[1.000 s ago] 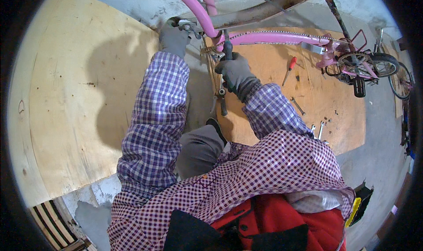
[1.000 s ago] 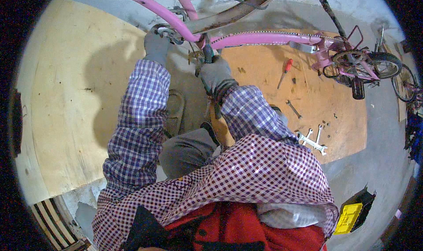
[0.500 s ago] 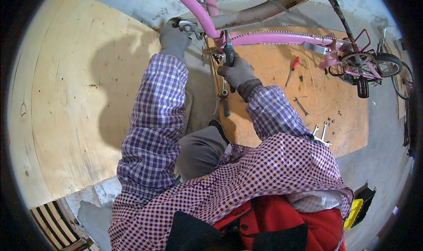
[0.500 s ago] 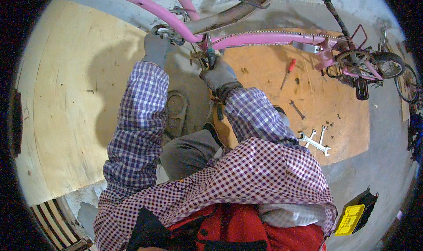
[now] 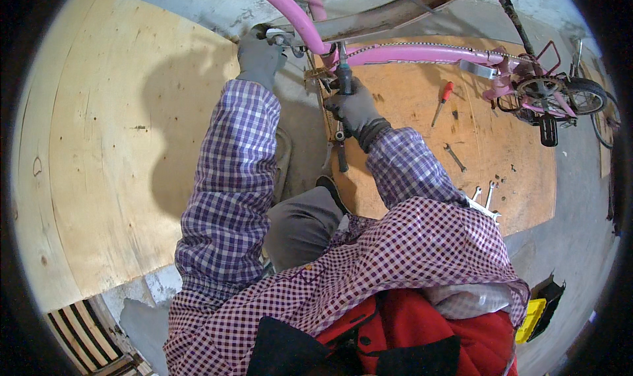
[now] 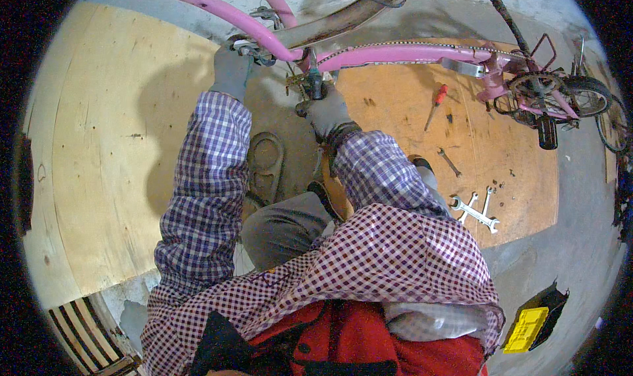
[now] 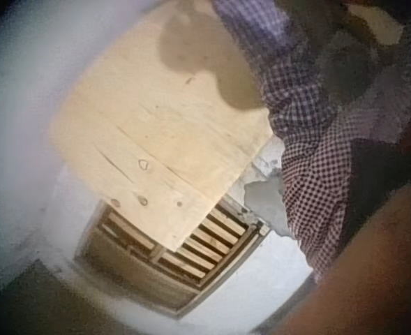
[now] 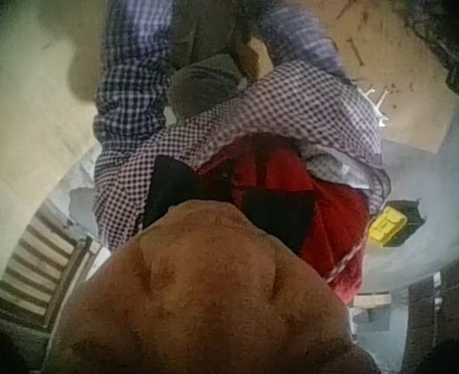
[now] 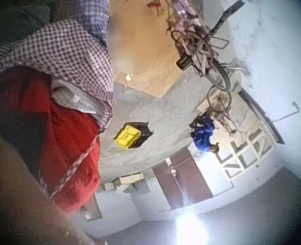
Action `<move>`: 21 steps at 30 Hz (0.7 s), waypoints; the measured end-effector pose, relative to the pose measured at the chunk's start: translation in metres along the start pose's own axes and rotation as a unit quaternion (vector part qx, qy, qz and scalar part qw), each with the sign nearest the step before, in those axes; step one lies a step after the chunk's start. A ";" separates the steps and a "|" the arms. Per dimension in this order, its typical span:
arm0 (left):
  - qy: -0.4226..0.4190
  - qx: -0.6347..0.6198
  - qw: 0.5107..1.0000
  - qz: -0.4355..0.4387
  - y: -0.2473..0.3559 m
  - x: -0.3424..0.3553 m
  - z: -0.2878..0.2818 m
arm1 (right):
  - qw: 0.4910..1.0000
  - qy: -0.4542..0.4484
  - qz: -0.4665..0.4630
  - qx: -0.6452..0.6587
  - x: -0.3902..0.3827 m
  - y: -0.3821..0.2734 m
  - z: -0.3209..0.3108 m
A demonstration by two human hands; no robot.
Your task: The person removes the chain from a pink bicycle using pliers, then installs a mudguard onto the front fork and tightens it with a wrench. The person also uses pliers to adjust the chain near the crankset.
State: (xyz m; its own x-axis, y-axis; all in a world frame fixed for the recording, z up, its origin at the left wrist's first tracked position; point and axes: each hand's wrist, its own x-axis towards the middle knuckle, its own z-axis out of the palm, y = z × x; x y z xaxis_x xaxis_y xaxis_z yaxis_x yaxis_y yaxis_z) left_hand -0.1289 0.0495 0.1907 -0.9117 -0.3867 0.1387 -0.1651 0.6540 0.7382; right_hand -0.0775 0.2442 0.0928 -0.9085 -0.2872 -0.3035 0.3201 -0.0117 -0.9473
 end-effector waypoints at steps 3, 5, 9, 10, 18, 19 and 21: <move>0.010 -0.011 1.000 -0.001 0.000 -0.001 0.001 | 0.997 -0.005 0.017 0.074 0.001 0.003 0.000; 0.006 -0.018 1.000 -0.009 -0.001 0.000 0.001 | 0.988 -0.013 0.015 0.155 -0.002 0.004 0.001; -0.005 -0.010 1.000 -0.020 0.001 0.003 0.002 | 0.992 0.018 0.092 0.085 -0.004 0.009 0.001; -0.004 0.014 1.000 -0.019 0.002 0.002 0.002 | 0.994 0.041 0.093 0.047 -0.003 0.010 0.002; -0.023 0.011 1.000 -0.001 -0.024 0.010 0.009 | 0.999 0.042 0.015 -0.028 -0.001 0.021 -0.005; -0.017 0.006 0.999 0.034 -0.032 0.017 0.011 | 0.998 0.041 0.025 -0.039 -0.002 0.019 -0.008; -0.012 0.146 0.986 0.085 -0.045 0.032 0.016 | 0.998 0.033 0.027 -0.039 -0.003 0.016 -0.012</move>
State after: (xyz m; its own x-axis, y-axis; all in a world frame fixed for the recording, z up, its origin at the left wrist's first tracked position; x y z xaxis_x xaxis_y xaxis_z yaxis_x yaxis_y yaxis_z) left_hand -0.1563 0.0182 0.1517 -0.9439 -0.2422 0.2247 -0.1077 0.8685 0.4838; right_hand -0.0731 0.2565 0.0777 -0.9070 -0.2224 -0.3577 0.3491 0.0781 -0.9338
